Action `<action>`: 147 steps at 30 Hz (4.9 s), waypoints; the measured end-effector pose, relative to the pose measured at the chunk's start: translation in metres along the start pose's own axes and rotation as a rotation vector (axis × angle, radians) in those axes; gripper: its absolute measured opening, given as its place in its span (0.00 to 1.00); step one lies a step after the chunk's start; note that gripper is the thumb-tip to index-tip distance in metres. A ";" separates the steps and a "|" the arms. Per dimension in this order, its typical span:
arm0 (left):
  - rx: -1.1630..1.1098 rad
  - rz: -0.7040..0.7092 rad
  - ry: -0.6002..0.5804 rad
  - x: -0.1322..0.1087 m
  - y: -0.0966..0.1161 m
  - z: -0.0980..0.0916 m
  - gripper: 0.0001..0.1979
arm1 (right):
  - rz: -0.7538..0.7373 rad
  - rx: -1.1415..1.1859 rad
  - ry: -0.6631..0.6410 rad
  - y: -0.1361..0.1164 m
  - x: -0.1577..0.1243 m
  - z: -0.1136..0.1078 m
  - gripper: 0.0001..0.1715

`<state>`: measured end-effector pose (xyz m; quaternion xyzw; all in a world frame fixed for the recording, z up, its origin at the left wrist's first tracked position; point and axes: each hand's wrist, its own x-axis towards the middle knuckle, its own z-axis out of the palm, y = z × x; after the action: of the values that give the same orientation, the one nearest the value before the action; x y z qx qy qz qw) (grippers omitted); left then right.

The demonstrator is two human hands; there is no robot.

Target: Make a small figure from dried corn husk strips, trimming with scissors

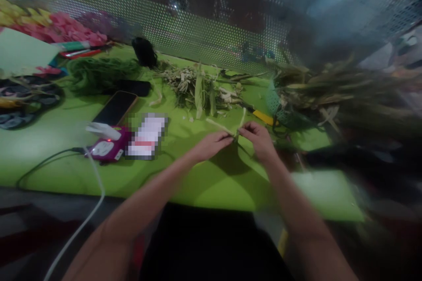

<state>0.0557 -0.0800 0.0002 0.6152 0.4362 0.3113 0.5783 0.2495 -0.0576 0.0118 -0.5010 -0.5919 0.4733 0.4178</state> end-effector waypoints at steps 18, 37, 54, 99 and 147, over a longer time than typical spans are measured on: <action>0.151 0.110 0.033 0.002 -0.007 0.010 0.12 | -0.267 -0.273 0.244 0.007 0.004 -0.006 0.27; 0.226 0.123 -0.105 0.006 -0.008 0.026 0.12 | -0.496 -0.509 0.110 -0.002 -0.010 0.009 0.03; -0.475 0.035 0.214 0.008 -0.012 0.004 0.13 | -0.383 -0.562 0.047 0.002 -0.008 0.003 0.10; -0.594 0.032 0.376 0.019 -0.021 0.014 0.07 | -0.358 -0.812 -0.023 0.002 -0.014 0.042 0.10; -0.419 -0.008 0.155 0.006 -0.013 0.011 0.11 | 0.066 0.045 0.169 0.003 -0.006 0.031 0.09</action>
<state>0.0657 -0.0801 -0.0144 0.4539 0.4077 0.4391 0.6595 0.2211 -0.0674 0.0029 -0.5489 -0.5270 0.4558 0.4617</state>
